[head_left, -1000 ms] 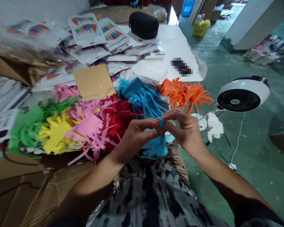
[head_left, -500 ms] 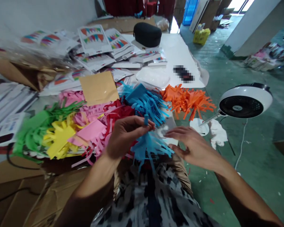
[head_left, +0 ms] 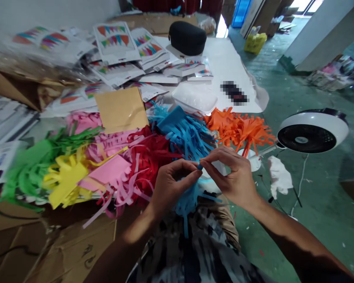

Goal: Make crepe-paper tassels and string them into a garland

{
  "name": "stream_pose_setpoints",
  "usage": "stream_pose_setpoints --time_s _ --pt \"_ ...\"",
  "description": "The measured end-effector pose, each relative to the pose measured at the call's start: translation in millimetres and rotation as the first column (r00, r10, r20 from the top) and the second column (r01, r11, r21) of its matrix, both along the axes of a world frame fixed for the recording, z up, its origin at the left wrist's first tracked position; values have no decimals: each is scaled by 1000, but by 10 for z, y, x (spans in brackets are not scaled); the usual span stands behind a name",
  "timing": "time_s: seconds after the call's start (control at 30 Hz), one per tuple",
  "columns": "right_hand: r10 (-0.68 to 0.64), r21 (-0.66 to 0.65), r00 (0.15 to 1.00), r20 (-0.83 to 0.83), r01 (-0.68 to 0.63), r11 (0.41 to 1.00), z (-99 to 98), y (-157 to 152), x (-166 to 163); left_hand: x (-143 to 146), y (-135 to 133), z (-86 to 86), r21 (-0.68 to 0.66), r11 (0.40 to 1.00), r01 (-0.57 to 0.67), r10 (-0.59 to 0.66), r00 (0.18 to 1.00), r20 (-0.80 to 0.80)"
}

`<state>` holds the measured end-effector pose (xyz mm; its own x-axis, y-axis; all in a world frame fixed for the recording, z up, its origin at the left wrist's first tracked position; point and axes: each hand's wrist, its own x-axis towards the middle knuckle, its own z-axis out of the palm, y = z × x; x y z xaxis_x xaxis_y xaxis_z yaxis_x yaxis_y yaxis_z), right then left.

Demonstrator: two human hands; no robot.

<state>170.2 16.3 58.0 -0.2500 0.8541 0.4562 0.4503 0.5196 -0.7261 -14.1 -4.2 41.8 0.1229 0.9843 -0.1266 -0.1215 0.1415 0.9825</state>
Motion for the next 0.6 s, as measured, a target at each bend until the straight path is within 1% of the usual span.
stream_pose_setpoints --time_s 0.07,0.13,0.17,0.2,0.23,0.27,0.3,0.33,0.37,0.4,0.43,0.5,0.6 --pt "46 -58 999 8 -46 997 13 209 -8 -14 45 -28 -32 997 -63 63 998 13" --pt "30 -81 998 50 -26 996 22 577 12 -36 96 -61 -63 992 -109 111 994 18" --pt "-24 -49 995 95 29 998 19 816 30 -49 122 -81 -75 989 -124 125 992 14" --pt "-115 15 978 175 114 993 11 1080 49 -62 147 -102 -87 988 -128 129 992 7" --pt "-186 57 937 296 177 983 -5 1356 66 -73 169 -124 -96 988 -125 126 992 4" --pt "-233 83 875 423 219 972 -27 1630 78 -83 188 -147 -104 987 -119 120 993 6" --pt "-262 94 796 546 253 963 -54 1887 81 -90 204 -168 -113 987 -113 116 993 13" --pt "-272 91 720 639 281 955 -87 2116 75 -96 218 -186 -124 986 -115 119 993 24" --pt "-260 74 665 700 295 953 -121 2310 61 -100 229 -201 -134 984 -117 123 992 34" --pt "-233 47 630 741 297 954 -155 2464 40 -102 238 -212 -142 983 -118 125 991 40" --pt "-206 22 611 765 295 955 -186 2579 15 -104 246 -219 -147 983 -113 121 992 42" --pt "-169 -7 603 780 279 960 -230 2703 -35 -105 261 -223 -155 985 -80 88 995 41" --pt "-185 25 594 783 268 963 -245 2714 -81 -100 284 -211 -186 981 -48 56 998 39"
